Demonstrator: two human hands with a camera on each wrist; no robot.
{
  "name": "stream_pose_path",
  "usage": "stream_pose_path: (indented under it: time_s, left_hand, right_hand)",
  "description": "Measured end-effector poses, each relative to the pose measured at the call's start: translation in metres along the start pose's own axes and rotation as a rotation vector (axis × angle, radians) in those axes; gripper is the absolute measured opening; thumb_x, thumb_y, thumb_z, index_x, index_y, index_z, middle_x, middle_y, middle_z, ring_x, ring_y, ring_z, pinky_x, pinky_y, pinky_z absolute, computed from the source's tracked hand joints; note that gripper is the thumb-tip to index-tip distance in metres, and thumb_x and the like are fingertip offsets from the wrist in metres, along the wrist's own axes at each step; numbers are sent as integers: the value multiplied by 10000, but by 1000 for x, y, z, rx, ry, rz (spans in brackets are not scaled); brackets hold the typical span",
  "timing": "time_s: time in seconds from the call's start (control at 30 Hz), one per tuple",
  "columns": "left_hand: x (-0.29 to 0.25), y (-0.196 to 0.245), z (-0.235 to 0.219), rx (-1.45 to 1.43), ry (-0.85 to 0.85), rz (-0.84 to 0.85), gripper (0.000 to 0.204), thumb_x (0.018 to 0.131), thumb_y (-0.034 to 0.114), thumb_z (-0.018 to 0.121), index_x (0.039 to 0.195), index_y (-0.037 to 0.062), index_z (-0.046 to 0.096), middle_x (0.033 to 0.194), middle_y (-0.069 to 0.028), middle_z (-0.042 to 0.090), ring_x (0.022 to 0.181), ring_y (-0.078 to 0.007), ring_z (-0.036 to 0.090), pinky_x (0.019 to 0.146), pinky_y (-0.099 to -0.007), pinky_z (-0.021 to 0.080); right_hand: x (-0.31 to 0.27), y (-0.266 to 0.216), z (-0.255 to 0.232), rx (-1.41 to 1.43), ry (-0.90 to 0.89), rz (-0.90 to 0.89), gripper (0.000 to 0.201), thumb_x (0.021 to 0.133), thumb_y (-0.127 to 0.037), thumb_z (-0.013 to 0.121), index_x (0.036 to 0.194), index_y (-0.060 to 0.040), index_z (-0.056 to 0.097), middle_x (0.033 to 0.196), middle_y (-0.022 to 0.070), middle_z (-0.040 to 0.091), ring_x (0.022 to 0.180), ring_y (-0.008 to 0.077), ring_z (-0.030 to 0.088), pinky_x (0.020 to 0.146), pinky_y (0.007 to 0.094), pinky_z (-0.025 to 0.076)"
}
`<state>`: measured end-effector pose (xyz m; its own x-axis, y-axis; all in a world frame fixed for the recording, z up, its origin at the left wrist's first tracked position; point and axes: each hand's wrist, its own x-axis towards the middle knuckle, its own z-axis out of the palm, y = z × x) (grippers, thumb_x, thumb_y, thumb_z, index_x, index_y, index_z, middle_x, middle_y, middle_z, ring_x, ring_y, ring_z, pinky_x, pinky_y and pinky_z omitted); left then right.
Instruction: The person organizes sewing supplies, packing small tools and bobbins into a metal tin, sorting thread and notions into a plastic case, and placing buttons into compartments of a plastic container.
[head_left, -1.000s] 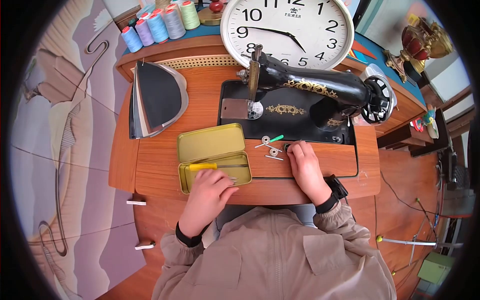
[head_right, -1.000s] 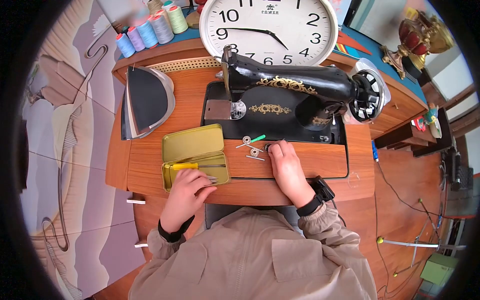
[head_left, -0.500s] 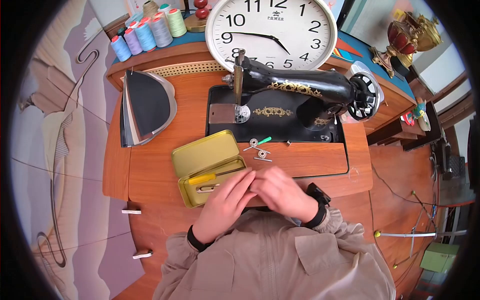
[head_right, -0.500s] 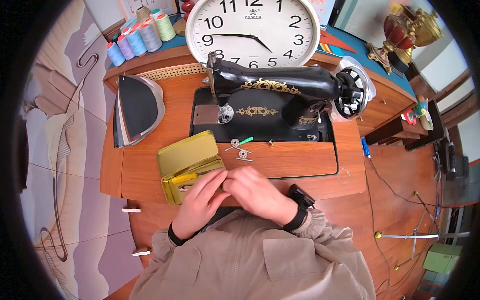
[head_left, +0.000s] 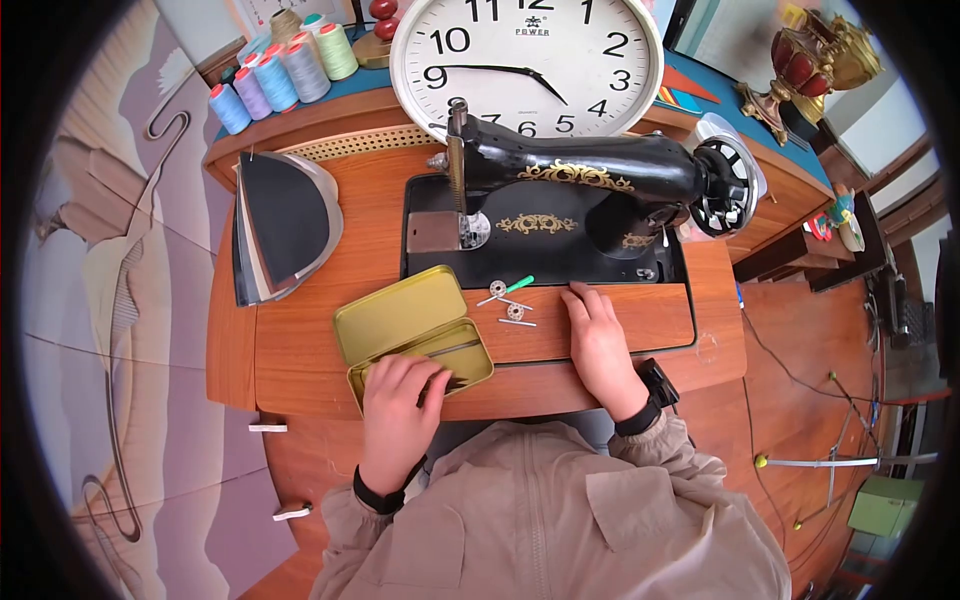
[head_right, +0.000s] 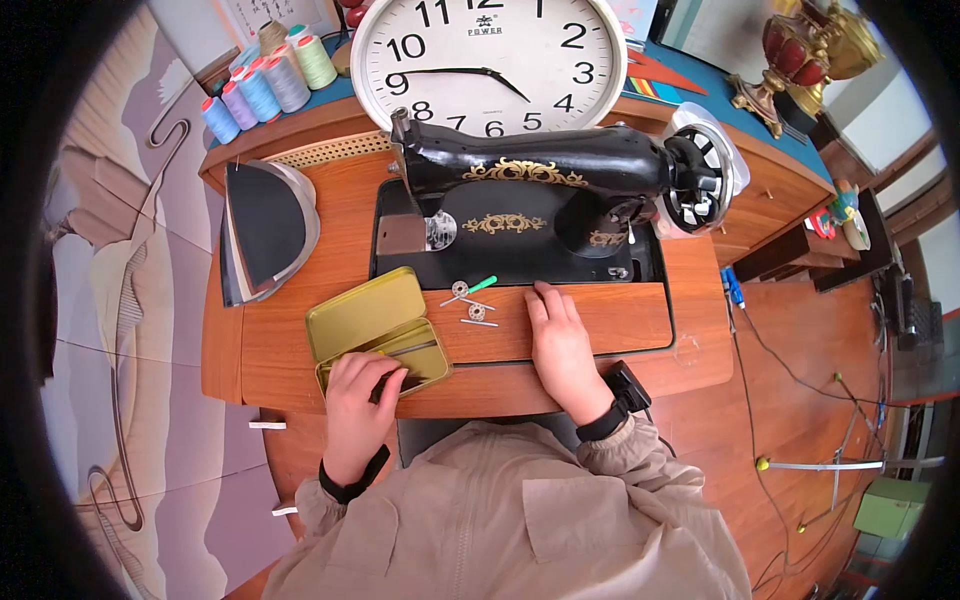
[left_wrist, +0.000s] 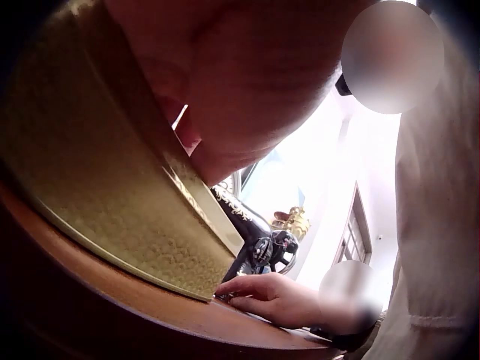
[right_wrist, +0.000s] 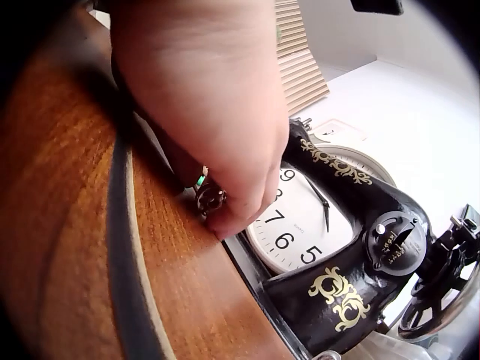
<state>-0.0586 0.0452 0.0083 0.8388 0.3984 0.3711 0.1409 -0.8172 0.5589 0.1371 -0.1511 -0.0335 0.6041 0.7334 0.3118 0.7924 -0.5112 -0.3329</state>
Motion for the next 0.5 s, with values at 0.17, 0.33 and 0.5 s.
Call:
stream_pose_path:
  time_s: [0.17,0.33,0.5]
  left_hand:
    - [3,7,9,-54,-6,57,188,809,93,786,946,23,678,985,-101,678,911,-315,623,815,-396,495]
    - [3,13,11,-140,-46,-12,406,786,117,815,1131,28,620,1171,-134,633,994,-338,633,863,-411,513]
    - [2,11,7,-147,-21,50,556,779,116,822,1264,30,564,1287,-149,577,1045,-352,637,895,-413,519]
  right_hand:
    - [2,-4,-3,163,32,12,274,830,57,577,1100,43,622,1092,169,623,1003,372,586,907,419,509]
    - [4,-57,-17,535,153,-221,239,865,7,698,1094,0,631,1111,150,654,1033,346,635,857,400,538]
    - [11,-80,-10,634,8,-358,306,869,17,672,1170,-3,626,1160,151,639,1064,348,628,891,412,532]
